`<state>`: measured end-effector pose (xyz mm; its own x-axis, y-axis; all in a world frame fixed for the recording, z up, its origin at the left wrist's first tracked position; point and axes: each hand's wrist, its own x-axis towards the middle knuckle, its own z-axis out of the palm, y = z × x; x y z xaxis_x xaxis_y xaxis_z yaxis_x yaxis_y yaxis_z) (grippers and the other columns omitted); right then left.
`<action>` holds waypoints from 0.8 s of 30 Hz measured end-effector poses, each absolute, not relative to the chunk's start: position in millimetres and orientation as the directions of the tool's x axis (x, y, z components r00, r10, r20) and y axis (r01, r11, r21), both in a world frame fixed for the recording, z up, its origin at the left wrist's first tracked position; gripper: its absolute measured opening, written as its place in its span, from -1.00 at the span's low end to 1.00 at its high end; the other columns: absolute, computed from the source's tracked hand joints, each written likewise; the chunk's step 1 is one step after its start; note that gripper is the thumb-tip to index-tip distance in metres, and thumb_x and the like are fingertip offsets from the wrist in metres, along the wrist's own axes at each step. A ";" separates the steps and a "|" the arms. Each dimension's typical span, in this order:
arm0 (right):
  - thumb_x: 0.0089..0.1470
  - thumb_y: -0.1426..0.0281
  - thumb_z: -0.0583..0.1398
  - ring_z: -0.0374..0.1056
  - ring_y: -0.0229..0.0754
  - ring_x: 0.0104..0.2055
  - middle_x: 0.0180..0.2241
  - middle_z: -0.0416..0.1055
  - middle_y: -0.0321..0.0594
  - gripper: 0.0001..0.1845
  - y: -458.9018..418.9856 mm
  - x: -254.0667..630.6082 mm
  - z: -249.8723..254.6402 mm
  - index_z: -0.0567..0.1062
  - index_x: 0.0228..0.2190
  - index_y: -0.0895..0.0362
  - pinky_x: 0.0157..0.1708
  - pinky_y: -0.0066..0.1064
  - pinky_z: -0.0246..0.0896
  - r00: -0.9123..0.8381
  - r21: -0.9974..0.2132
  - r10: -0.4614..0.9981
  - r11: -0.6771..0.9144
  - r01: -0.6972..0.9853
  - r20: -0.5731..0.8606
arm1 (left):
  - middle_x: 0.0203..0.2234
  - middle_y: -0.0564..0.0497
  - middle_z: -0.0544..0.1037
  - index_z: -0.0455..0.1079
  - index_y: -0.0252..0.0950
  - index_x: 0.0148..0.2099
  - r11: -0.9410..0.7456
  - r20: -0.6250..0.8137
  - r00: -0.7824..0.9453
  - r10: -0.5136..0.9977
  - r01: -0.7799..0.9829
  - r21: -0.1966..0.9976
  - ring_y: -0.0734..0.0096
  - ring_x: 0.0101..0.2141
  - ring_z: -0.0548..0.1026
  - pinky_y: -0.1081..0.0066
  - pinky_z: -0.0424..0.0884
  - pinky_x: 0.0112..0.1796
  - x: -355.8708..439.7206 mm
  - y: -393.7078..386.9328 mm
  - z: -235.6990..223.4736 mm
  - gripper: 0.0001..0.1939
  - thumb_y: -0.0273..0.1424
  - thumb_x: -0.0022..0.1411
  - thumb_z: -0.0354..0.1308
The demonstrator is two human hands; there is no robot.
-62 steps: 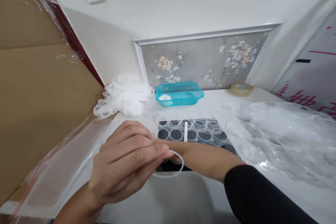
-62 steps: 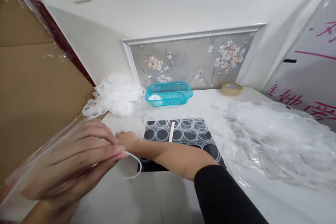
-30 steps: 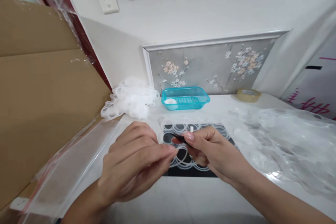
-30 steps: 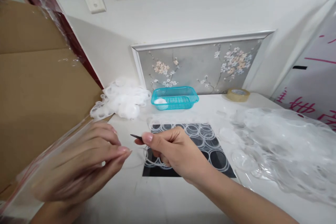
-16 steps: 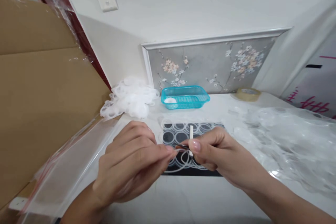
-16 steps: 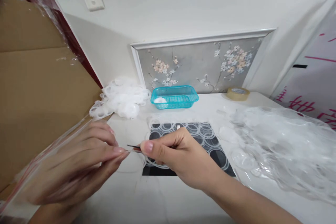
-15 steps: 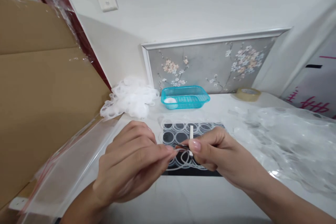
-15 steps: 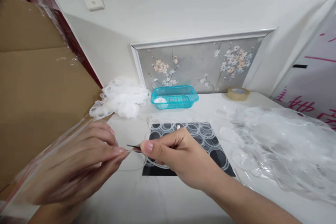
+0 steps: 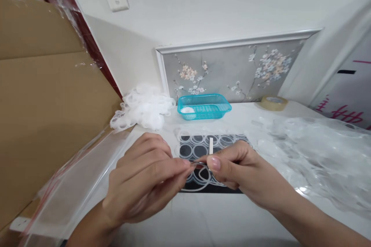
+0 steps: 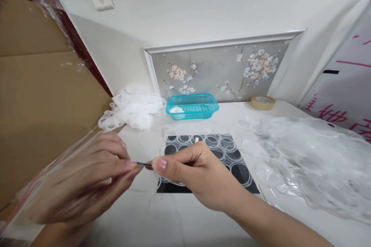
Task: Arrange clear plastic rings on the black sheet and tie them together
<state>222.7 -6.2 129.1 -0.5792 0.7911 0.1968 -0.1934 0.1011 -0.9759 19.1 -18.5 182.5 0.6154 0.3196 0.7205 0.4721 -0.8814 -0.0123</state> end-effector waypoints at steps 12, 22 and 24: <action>0.14 0.14 0.14 -0.24 -0.42 -0.62 -0.71 -0.15 -0.46 -0.44 -7.1 222.8 129.9 0.11 -0.73 0.17 -0.59 -0.40 -0.29 -0.568 -0.983 0.807 0.082 -0.165 0.163 | -0.56 0.08 0.47 0.39 -0.35 -0.29 -0.888 0.666 0.674 0.318 0.459 -0.040 0.52 -0.48 0.39 0.38 0.42 -0.39 18.3 -17.4 186.5 -0.88 -0.63 0.12 0.17; 0.09 0.14 0.19 -0.26 -0.44 -0.64 -0.72 -0.16 -0.46 -0.54 -8.9 221.5 133.4 0.41 -0.66 0.21 -0.66 -0.44 -0.37 -0.553 -0.980 0.819 0.053 -0.191 0.152 | -0.53 0.06 0.49 0.37 -0.36 -0.27 -0.886 0.644 0.700 0.308 0.458 -0.075 0.50 -0.48 0.43 0.35 0.46 -0.39 15.2 -18.5 189.2 -0.88 -0.61 0.13 0.18; 0.09 0.14 0.19 -0.26 -0.43 -0.64 -0.72 -0.17 -0.46 -0.56 -9.1 221.5 133.6 0.44 -0.64 0.21 -0.66 -0.44 -0.37 -0.550 -0.981 0.821 0.061 -0.186 0.155 | -0.54 0.06 0.48 0.37 -0.36 -0.28 -0.880 0.660 0.685 0.309 0.469 -0.074 0.49 -0.49 0.43 0.35 0.46 -0.39 15.9 -20.4 188.6 -0.88 -0.62 0.12 0.19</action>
<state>221.5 -9.1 133.6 -0.5501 0.8206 0.1550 -0.1857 0.0608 -0.9807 15.9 -20.4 188.6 0.6850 0.3094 0.6596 0.4689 -0.8801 -0.0741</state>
